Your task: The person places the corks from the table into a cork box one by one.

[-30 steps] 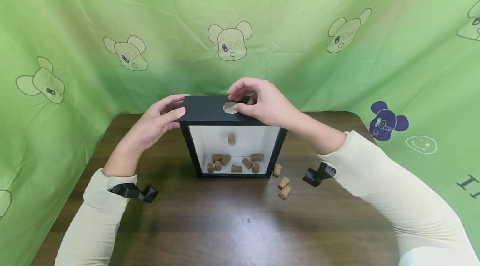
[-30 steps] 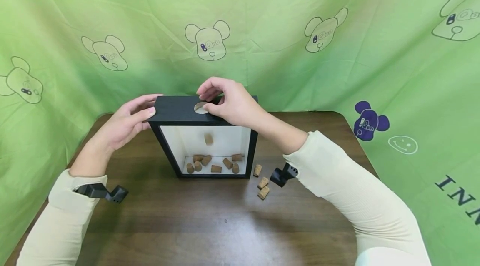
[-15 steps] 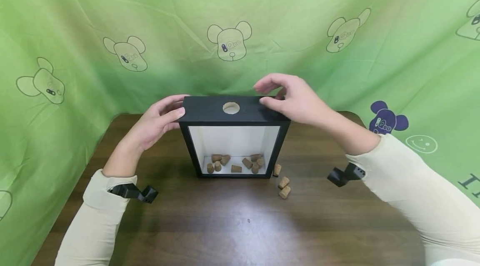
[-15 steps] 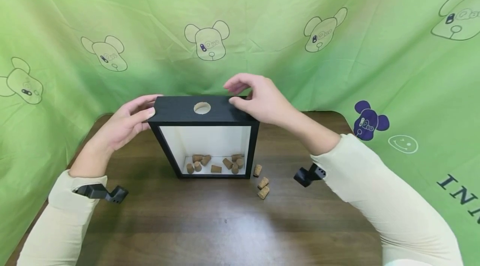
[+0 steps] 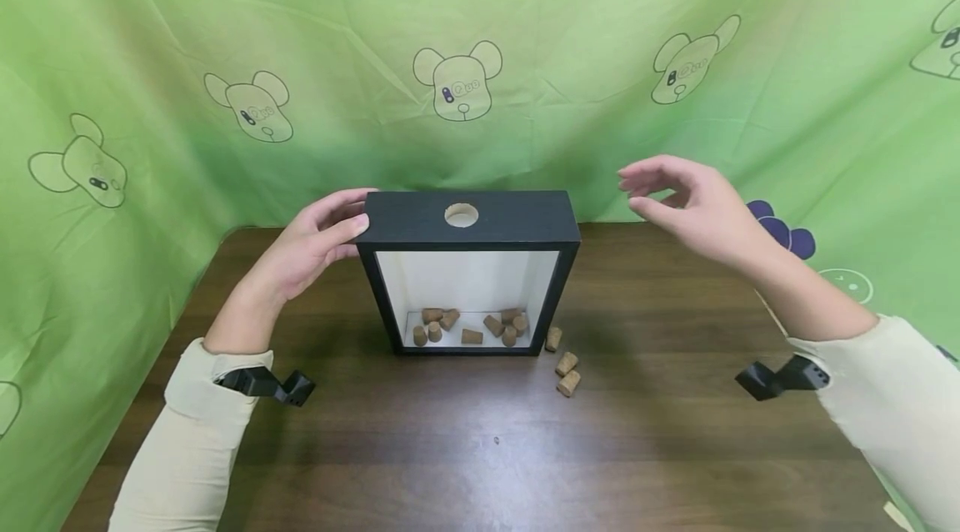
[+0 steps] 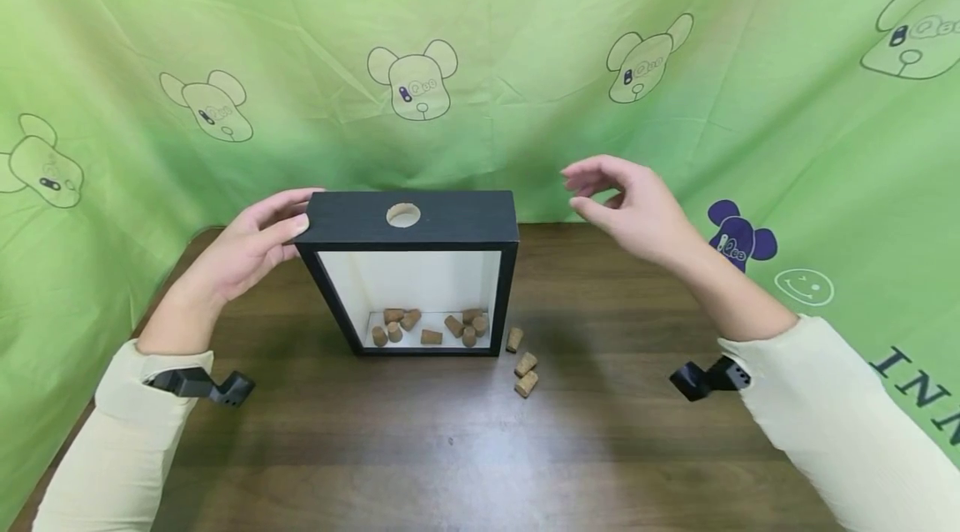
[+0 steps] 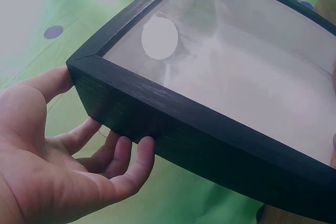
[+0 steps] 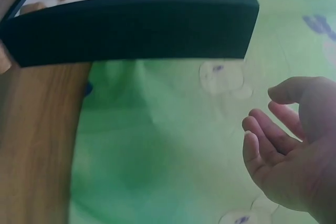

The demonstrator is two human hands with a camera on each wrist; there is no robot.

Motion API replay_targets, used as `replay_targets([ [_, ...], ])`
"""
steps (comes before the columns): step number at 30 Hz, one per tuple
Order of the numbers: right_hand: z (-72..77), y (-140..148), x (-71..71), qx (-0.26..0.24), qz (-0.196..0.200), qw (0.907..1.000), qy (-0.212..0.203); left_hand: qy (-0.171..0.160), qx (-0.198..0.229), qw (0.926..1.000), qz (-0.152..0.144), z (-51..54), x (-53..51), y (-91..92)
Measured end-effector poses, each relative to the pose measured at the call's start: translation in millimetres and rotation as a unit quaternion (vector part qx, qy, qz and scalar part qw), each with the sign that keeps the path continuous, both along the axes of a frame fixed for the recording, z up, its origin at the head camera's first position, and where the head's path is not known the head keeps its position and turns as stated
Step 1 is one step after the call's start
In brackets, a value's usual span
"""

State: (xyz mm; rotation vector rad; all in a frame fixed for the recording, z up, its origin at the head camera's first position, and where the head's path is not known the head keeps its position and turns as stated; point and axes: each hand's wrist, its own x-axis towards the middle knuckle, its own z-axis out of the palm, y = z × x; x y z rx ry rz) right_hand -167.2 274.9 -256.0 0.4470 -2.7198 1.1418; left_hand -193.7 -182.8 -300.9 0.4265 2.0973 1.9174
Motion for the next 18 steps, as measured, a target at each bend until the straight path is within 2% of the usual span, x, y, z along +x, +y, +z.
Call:
replay_targets([
  [3,-11.5,14,3.2,-0.008,-0.003,1.0,-0.004,-0.001,0.001,1.0,0.0,-1.0,0.0,-0.2],
  [6,-26.2,26,5.4,-0.017,0.011,0.9998,-0.008,-0.002,0.001,1.0,0.001,-1.6,0.0,-0.5],
  [18,-92.0,54,17.7,-0.038,0.107,0.9924,-0.047,-0.003,0.009,1.0,0.001,-1.1,-0.7,-0.4],
])
